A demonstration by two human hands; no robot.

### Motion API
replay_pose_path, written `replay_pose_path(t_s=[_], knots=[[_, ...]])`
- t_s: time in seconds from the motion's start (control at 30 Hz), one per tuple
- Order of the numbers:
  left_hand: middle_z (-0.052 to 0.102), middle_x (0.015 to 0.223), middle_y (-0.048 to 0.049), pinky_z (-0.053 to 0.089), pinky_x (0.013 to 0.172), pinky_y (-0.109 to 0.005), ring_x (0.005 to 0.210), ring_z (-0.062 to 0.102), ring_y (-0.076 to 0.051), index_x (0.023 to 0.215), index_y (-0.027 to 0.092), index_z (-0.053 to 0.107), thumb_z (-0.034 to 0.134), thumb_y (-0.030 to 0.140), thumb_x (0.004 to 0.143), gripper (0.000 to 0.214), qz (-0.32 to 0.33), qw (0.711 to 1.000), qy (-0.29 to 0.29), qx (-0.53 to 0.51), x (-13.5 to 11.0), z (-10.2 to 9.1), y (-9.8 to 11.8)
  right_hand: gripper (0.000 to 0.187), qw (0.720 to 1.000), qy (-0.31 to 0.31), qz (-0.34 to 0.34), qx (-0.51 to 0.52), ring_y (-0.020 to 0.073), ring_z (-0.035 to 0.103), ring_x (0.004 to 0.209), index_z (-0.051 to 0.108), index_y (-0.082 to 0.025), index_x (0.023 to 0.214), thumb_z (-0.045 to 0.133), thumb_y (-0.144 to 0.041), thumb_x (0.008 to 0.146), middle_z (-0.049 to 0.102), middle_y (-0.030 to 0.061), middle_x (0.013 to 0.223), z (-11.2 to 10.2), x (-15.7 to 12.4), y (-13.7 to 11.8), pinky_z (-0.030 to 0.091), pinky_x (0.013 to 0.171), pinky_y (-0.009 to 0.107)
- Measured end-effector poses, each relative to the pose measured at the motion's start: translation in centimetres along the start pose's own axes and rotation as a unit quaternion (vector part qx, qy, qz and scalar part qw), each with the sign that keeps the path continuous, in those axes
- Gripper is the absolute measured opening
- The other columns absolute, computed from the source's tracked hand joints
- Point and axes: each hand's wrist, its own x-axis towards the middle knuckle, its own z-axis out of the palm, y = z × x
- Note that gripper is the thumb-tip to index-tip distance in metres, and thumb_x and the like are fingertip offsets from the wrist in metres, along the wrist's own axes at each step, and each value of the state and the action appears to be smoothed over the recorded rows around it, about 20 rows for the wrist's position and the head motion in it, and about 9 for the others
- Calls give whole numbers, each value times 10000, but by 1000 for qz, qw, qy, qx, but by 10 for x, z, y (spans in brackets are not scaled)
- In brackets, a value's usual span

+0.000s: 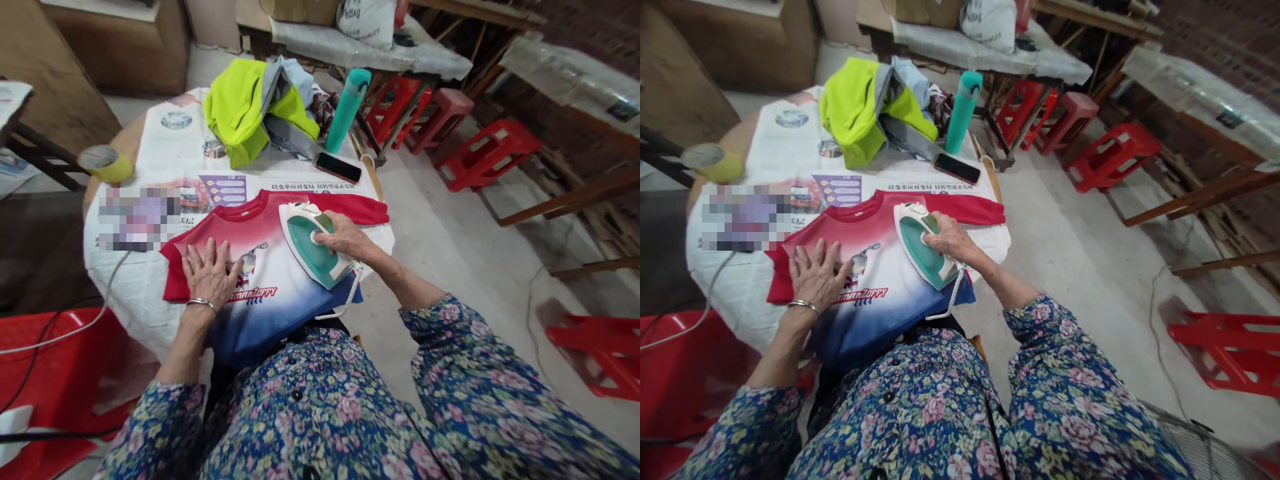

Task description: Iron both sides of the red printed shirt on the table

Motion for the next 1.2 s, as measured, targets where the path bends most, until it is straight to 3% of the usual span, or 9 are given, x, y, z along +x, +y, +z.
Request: replay_pose_path(t_s=[0.27, 0.4, 0.47, 0.6, 0.77, 0.87, 0.93, 1.07, 1.2], knots=[[571, 1792, -154, 318, 1376, -803, 1716, 388, -539, 1621, 292, 693, 619, 474, 972, 678, 4, 1000, 2, 16, 0, -12, -10, 228, 999, 26, -24, -26, 277, 712, 820, 567, -254, 1066, 663, -280, 861, 670, 9, 822, 5, 8, 9, 544, 725, 354], [671, 1681, -200, 349, 1371, -765, 1650, 512, -485, 1554, 247, 733, 576, 414, 999, 601, 22, 999, 27, 17, -12, -6, 0, 225, 999, 24, -23, -30, 279, 704, 792, 563, -256, 1083, 663, -288, 884, 672, 9, 800, 9, 8, 8, 538, 722, 363], [696, 1650, -202, 336, 1382, -749, 1643, 535, -458, 1515, 242, 754, 585, 422, 1015, 558, 82, 996, 25, 13, -26, 5, 13, 221, 999, 12, -22, -34, 288, 697, 773, 560, -258, 1084, 655, -272, 886, 637, -7, 721, 8, 8, 7, 530, 733, 373], [691, 1660, -194, 354, 1390, -712, 1624, 565, -434, 1504, 256, 766, 689, 474, 1004, 551, 269, 962, -48, 10, -55, 30, 45, 208, 998, 22, -46, -44, 310, 692, 808, 547, -279, 1047, 663, -272, 874, 631, -8, 713, 6, 9, 8, 526, 768, 397], [722, 1578, -190, 475, 1318, -649, 1473, 652, -405, 1543, 274, 726, 772, 583, 995, 631, 367, 926, -84, 16, -74, 47, 81, 226, 998, 22, -47, -42, 329, 699, 830, 561, -278, 1052, 676, -257, 859, 644, 5, 720, 5, 12, 8, 516, 760, 398], [737, 1473, -190, 591, 1152, -562, 1335, 685, -379, 1498, 265, 731, 850, 471, 964, 585, 369, 924, -94, 21, -83, 52, 102, 258, 998, 15, -36, -55, 316, 703, 810, 587, -253, 1104, 673, -218, 864, 652, 0, 705, 4, 12, 3, 501, 758, 385], [744, 1384, -181, 620, 1053, -507, 1258, 696, -351, 1442, 251, 741, 816, 332, 987, 468, 350, 929, -114, 29, -89, 53, 115, 279, 997, 12, -30, -70, 309, 706, 809, 610, -228, 1147, 661, -204, 873, 667, 0, 714, 3, 11, 0, 495, 767, 378], [740, 1270, -145, 617, 1039, -450, 1223, 692, -302, 1362, 237, 730, 593, 147, 1069, 336, 317, 928, -193, 40, -97, 49, 131, 313, 994, 5, -43, -99, 302, 709, 846, 639, -195, 1201, 633, -214, 888, 698, 8, 760, 1, 10, -4, 495, 793, 367], [721, 1299, -151, 626, 1010, -419, 1249, 686, -297, 1343, 228, 701, 548, 49, 1027, 394, 284, 932, -218, 50, -96, 42, 138, 303, 993, 0, -58, -102, 270, 683, 823, 634, -199, 1174, 631, -213, 871, 691, 9, 787, -3, 7, -4, 477, 746, 333]])
